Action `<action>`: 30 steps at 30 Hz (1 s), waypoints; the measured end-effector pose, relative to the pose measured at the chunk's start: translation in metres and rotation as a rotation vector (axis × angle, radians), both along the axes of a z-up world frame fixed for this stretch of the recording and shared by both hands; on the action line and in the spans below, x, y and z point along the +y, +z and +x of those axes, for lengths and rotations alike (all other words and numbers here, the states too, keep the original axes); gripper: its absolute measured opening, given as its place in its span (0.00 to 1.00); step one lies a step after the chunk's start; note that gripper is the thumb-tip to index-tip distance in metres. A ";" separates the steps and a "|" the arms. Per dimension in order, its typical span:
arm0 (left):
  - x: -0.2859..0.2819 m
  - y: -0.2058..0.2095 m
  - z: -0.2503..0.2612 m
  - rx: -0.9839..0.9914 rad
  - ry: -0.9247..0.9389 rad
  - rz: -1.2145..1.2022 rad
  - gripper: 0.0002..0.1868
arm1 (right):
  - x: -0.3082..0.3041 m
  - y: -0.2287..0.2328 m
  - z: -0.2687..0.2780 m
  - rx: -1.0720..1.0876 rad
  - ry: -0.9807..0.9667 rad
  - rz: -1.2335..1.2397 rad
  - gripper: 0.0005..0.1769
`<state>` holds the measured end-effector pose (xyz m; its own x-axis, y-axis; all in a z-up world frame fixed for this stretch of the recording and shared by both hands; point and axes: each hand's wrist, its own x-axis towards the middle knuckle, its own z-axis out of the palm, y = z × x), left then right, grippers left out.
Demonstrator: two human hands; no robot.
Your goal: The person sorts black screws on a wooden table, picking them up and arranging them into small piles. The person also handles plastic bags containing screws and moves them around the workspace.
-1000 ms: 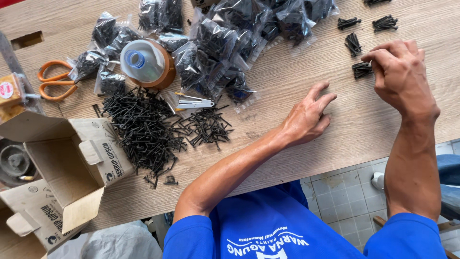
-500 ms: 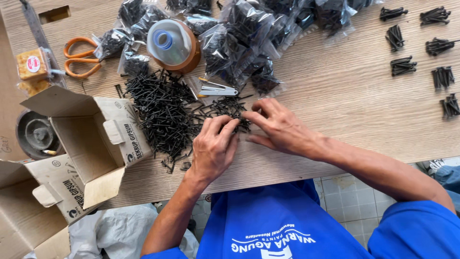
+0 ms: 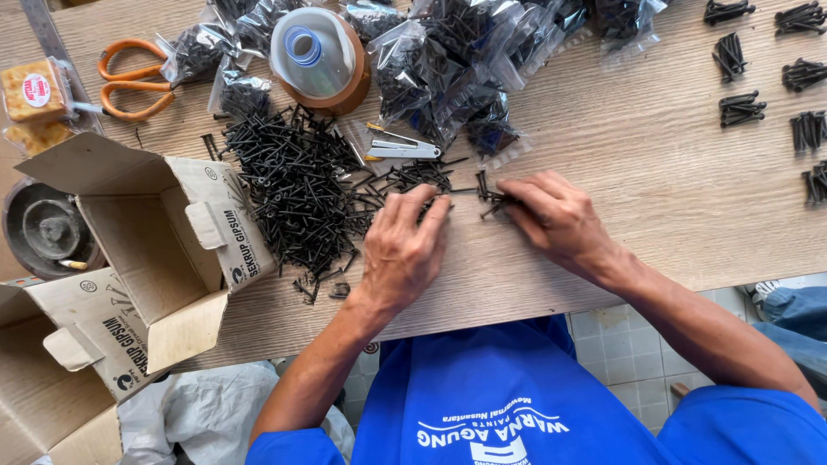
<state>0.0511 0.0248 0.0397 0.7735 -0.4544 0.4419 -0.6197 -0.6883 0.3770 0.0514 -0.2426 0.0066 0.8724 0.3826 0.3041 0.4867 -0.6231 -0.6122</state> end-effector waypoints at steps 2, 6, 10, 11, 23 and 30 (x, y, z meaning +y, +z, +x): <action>-0.013 -0.012 -0.002 -0.007 -0.037 0.011 0.16 | -0.007 0.003 -0.004 0.009 -0.019 0.000 0.16; -0.039 -0.007 -0.004 -0.014 -0.131 0.018 0.17 | -0.015 0.013 -0.009 0.037 -0.034 0.019 0.13; -0.055 -0.018 -0.012 -0.014 -0.119 0.032 0.19 | -0.016 0.011 -0.012 0.034 -0.056 0.020 0.14; -0.058 -0.021 -0.014 -0.014 -0.092 0.023 0.18 | -0.015 0.010 -0.012 0.031 -0.057 0.028 0.12; -0.061 -0.033 -0.017 0.002 -0.093 -0.056 0.04 | -0.020 0.003 -0.016 -0.001 -0.032 0.085 0.08; -0.052 -0.033 -0.016 0.063 -0.055 -0.064 0.05 | -0.027 0.008 -0.017 -0.040 -0.024 0.073 0.07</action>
